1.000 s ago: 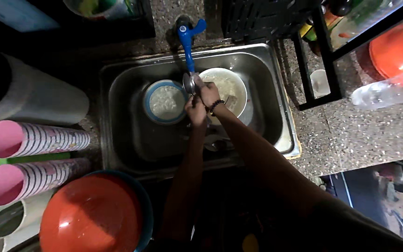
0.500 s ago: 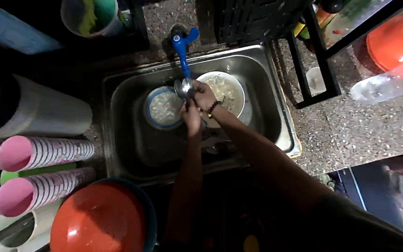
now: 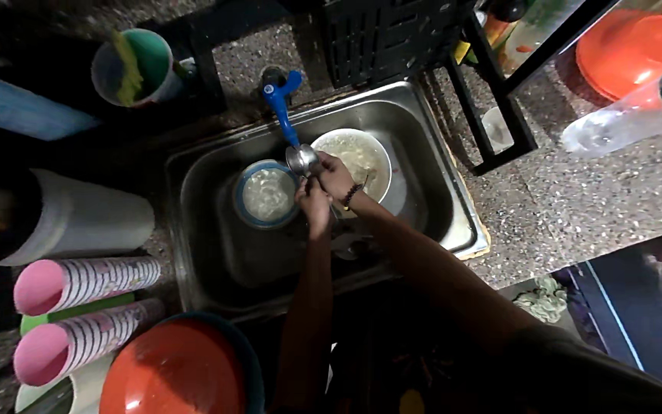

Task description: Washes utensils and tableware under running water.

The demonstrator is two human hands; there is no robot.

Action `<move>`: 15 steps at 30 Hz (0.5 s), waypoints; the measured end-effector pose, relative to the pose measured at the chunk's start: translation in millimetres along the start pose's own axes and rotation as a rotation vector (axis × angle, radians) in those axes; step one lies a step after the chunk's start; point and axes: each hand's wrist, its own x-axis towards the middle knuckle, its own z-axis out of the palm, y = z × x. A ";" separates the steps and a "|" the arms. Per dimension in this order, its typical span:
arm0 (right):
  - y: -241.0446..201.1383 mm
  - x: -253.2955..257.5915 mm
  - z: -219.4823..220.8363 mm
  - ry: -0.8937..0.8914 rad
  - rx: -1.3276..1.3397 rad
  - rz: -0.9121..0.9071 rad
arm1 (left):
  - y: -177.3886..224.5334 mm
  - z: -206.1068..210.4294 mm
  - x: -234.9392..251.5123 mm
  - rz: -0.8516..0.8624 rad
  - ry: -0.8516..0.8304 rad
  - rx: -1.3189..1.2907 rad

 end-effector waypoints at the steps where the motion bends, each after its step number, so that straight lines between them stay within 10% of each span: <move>1: 0.6 -2.3 0.0 -0.007 0.048 0.026 | 0.5 1.8 0.8 0.008 0.008 -0.001; 15: 0.6 11.6 1.2 0.014 -0.039 0.066 | 1.6 5.7 -5.8 -0.017 0.011 -0.117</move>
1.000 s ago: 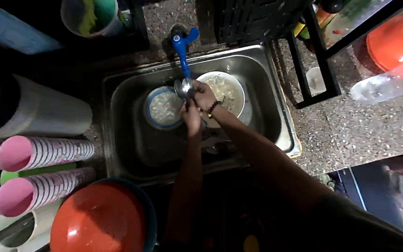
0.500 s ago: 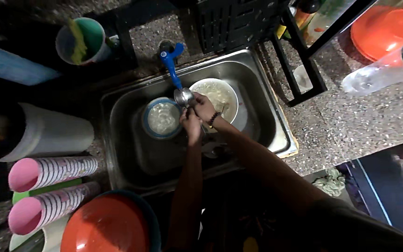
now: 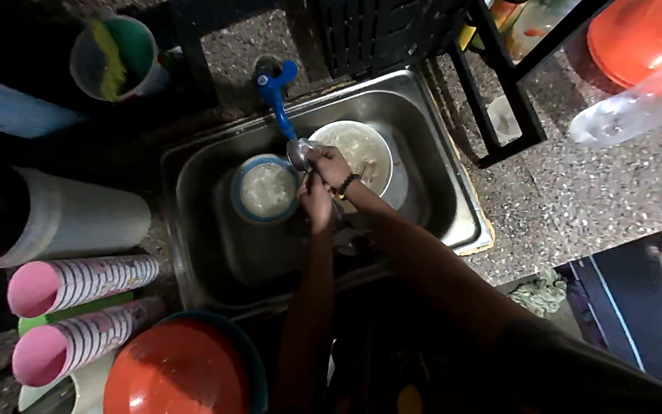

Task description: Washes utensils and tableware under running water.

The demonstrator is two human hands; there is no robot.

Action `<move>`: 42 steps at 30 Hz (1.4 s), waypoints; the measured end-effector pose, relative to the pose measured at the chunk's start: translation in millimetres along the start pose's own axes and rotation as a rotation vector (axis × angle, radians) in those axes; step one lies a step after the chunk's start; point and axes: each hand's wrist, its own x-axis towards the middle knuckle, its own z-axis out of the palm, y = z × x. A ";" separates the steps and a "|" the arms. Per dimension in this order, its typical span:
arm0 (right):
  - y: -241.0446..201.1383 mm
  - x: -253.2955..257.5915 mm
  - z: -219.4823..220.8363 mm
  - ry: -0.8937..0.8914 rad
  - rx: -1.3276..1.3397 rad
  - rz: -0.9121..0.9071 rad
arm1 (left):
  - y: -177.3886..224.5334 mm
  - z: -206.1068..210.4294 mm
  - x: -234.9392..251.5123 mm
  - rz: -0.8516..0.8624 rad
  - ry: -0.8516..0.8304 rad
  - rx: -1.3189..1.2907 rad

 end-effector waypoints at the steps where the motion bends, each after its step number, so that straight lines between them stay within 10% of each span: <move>1: 1.8 -3.1 -1.4 -0.040 0.031 -0.008 | -0.6 1.2 3.2 0.014 0.001 -0.029; 14: -16.6 -7.5 1.2 -0.028 -0.336 0.069 | -5.8 -0.8 4.6 0.062 0.070 0.045; 26: -8.0 -0.4 2.0 0.073 -0.095 0.082 | 3.5 -1.1 -2.7 -0.022 0.036 0.019; 34: 34.1 -4.8 5.7 0.031 -0.273 -0.129 | -2.8 -2.1 1.0 0.040 0.082 0.050; 42: -0.2 3.7 -9.8 -0.135 0.375 0.091 | 1.8 -18.4 15.8 -0.259 -0.428 -0.260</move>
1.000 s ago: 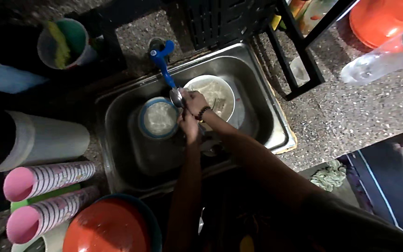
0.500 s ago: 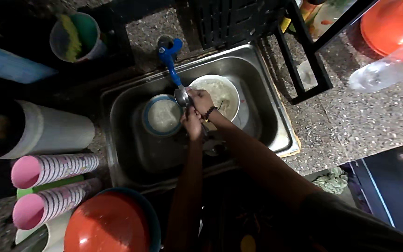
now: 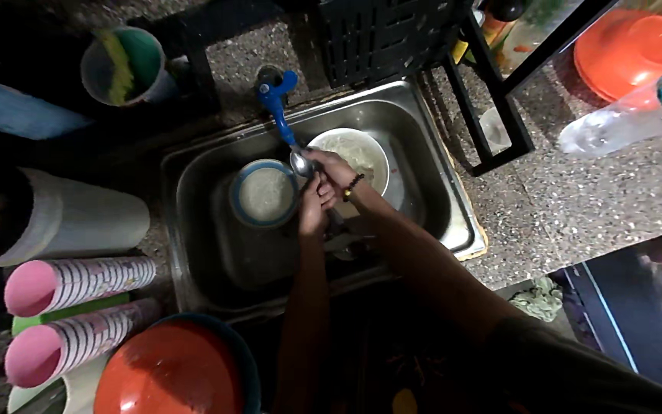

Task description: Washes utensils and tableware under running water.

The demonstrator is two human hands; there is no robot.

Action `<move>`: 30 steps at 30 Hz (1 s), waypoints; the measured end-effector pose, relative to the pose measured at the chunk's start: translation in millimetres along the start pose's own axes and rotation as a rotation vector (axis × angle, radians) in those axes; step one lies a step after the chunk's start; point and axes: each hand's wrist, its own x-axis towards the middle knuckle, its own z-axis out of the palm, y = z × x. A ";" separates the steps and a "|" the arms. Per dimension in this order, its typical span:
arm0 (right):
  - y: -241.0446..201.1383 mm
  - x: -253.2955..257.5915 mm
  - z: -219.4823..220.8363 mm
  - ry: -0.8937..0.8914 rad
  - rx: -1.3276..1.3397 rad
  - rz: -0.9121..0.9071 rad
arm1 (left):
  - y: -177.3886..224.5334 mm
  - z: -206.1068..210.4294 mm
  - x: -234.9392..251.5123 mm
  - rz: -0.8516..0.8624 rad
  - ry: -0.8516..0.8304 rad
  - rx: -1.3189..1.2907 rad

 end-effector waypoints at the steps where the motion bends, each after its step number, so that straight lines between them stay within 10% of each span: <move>1: 0.4 -3.1 -2.7 -0.052 0.091 0.038 | 0.4 -3.3 2.7 -0.013 -0.054 -0.066; 30: -5.4 6.0 5.6 0.057 -0.091 -0.083 | 1.0 -5.1 23.6 0.360 0.396 0.092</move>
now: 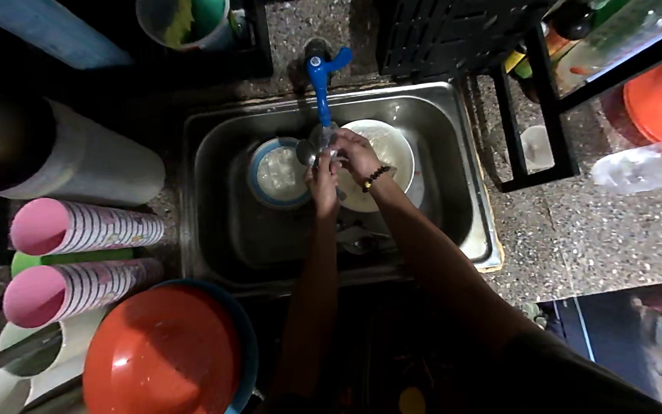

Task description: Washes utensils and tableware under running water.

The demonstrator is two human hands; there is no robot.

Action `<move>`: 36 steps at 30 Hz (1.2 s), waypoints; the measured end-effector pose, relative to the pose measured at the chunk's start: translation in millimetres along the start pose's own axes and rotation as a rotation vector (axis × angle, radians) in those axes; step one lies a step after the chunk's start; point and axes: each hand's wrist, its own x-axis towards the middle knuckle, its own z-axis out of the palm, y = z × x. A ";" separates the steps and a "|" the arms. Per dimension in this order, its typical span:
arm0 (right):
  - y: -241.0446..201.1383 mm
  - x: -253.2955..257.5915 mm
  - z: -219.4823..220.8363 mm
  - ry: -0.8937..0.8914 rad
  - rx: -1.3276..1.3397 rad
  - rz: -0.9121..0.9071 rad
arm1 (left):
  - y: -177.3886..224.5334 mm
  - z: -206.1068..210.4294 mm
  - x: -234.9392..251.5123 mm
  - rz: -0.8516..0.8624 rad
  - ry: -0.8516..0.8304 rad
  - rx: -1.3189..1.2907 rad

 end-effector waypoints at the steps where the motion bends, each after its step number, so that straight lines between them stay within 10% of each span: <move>1: -1.6 -2.8 -2.3 -0.022 -0.073 -0.055 | 1.2 -0.3 -0.4 0.001 0.010 0.005; 11: -21.5 -7.5 -7.4 0.016 -1.034 -0.715 | 15.8 -13.5 -11.4 0.014 -0.112 0.411; 36: -36.2 -23.8 26.4 -0.060 -1.203 -0.273 | 27.3 9.5 -32.9 -0.157 0.058 0.302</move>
